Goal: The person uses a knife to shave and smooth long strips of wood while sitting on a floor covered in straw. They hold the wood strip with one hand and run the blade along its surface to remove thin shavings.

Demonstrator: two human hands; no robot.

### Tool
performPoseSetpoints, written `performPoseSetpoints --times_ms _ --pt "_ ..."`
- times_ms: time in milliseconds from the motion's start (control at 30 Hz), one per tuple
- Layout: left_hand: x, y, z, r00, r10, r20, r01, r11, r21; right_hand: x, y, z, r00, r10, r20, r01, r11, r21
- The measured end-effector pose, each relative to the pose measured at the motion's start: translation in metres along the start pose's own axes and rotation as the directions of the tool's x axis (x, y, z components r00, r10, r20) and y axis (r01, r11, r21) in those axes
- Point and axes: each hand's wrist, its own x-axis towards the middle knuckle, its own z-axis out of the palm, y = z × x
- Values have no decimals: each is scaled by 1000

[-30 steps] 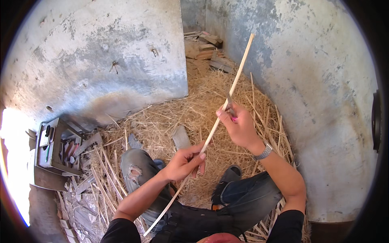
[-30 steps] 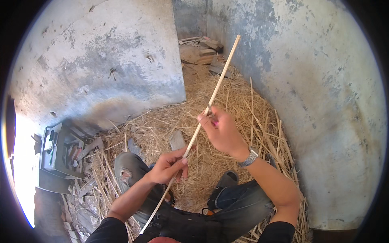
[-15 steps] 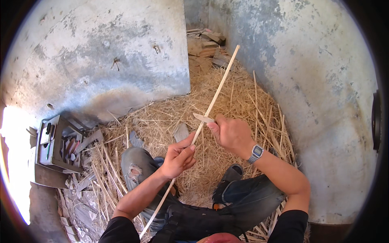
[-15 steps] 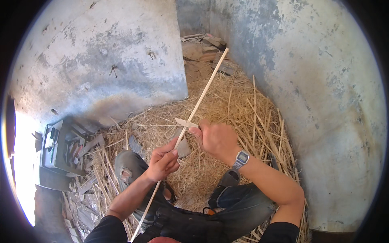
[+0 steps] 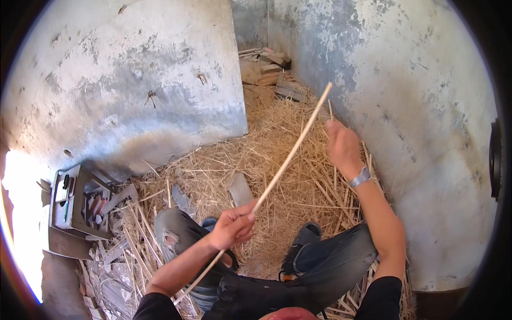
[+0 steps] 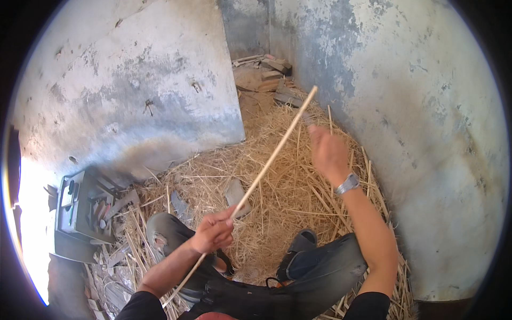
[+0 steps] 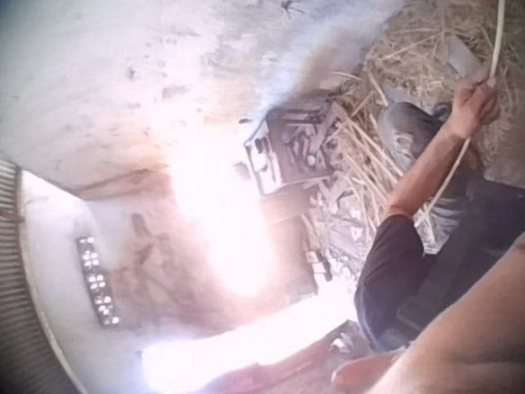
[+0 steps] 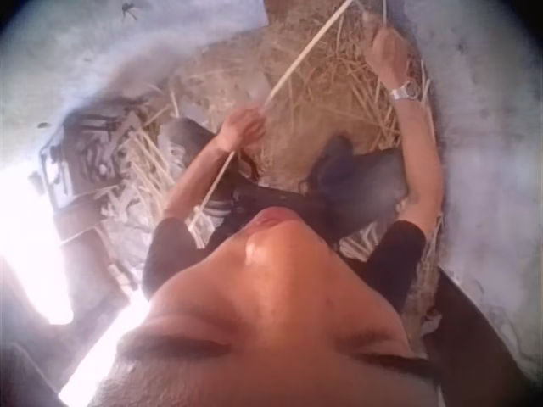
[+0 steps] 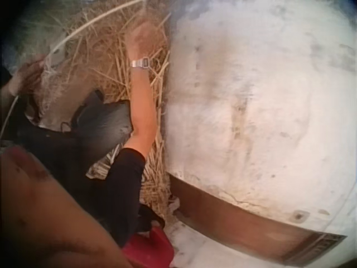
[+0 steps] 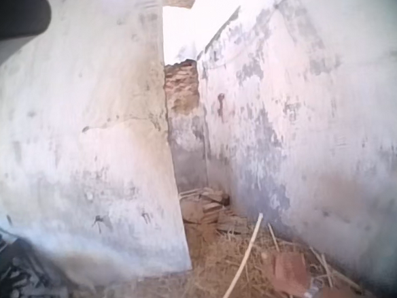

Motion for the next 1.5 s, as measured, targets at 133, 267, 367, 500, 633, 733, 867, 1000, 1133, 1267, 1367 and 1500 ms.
performPoseSetpoints --times_ms 133,267,367,500,633,733,867,1000,1133,1267,1367,1500 --pt "2 7 6 999 -20 -43 18 998 -62 -58 -83 26 897 -441 18 435 889 143" --pt "-11 12 -7 998 0 -68 -1 1000 -12 -44 -48 43 944 -327 50 321 942 98" --pt "-21 -2 -9 999 4 42 -6 1000 26 5 28 16 992 114 -51 -115 993 -29" --pt "-14 -12 -9 990 24 138 -39 994 105 5 117 -3 899 355 -256 -286 919 270" --pt "-14 -14 -15 993 37 109 -57 982 182 -16 35 -33 840 511 181 -338 233 912" --pt "-11 -5 -4 989 -7 151 -33 964 263 -18 10 -20 953 259 160 -260 418 870" --pt "-1 0 9 996 -48 71 9 882 471 -22 -38 -8 969 199 146 -211 359 909" --pt "23 7 26 999 26 -32 -4 835 550 -35 -65 9 956 27 293 -276 433 858" --pt "33 3 17 981 174 -85 -114 876 469 -46 -99 10 986 -107 130 -17 706 708" --pt "38 -4 6 949 286 -132 -243 932 268 -82 -130 14 927 -309 211 226 912 342" --pt "34 -6 0 956 274 -103 -254 951 179 -83 -126 23 912 -344 224 303 932 198" --pt "25 6 14 967 184 -178 -162 978 129 -53 -95 25 957 -193 218 186 981 49"
